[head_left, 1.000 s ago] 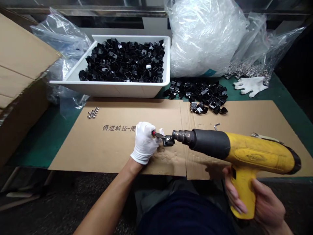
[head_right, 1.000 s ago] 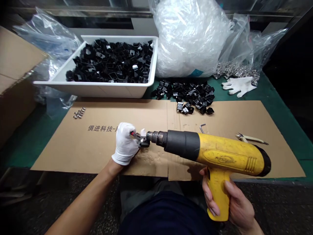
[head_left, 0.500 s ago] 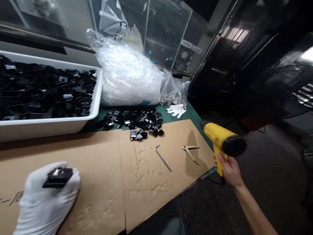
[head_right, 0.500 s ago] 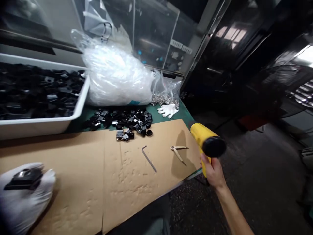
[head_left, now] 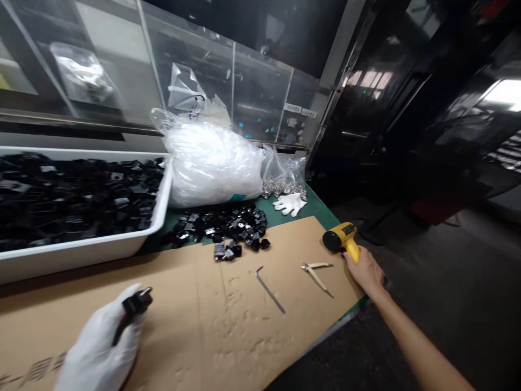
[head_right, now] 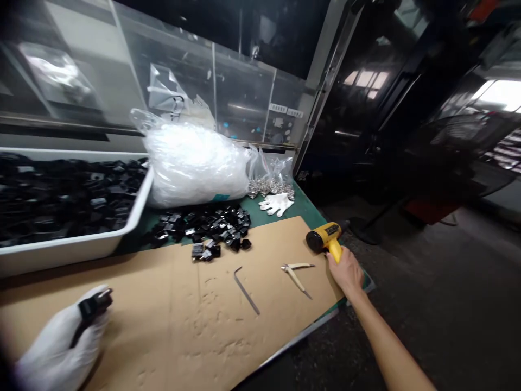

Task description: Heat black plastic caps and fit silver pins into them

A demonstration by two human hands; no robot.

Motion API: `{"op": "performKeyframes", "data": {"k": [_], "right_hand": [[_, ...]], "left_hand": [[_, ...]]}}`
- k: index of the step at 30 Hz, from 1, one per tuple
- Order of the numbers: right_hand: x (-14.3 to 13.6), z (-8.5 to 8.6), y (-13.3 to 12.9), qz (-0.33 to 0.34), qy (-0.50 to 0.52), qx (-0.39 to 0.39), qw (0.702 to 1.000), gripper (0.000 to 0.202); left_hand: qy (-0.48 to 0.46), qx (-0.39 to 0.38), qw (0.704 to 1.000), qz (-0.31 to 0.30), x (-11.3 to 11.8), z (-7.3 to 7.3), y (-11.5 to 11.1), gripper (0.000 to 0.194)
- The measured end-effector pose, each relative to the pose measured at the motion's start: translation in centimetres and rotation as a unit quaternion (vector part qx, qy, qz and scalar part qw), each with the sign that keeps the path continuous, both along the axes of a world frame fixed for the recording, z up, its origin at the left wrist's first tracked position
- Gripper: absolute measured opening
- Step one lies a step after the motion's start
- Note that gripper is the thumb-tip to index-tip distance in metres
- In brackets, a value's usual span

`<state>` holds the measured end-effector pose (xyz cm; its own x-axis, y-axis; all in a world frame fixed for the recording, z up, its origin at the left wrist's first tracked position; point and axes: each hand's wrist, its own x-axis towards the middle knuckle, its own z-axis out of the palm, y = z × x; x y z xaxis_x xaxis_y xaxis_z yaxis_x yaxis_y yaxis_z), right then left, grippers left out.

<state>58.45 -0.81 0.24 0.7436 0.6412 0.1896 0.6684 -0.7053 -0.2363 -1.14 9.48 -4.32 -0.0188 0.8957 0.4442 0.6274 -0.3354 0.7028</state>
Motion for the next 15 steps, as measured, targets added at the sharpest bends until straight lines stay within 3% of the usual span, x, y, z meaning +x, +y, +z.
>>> {"op": "performKeyframes", "data": {"k": [4,8,11,15], "right_hand": [[0.1,-0.2,-0.6,0.029,-0.012,0.008,0.999,0.041],[-1.2,1.5,-1.6,0.075,-0.064,0.064,0.993,0.069],[-5.5,1.7,-1.9,0.181,-0.039,0.085,0.979,0.064],[-14.5,-0.6,-1.5,0.38,0.088,0.04,0.92,0.043]], "left_hand": [[0.035,0.032,0.999,0.003,-0.5,-0.2,-1.0,0.051],[0.027,0.029,0.999,-0.007,-0.7,-0.7,-1.7,0.046],[-0.004,-0.033,0.999,0.005,0.1,0.6,-4.0,0.04],[-0.115,-0.204,0.972,-0.035,2.2,4.2,-8.9,0.044]]}}
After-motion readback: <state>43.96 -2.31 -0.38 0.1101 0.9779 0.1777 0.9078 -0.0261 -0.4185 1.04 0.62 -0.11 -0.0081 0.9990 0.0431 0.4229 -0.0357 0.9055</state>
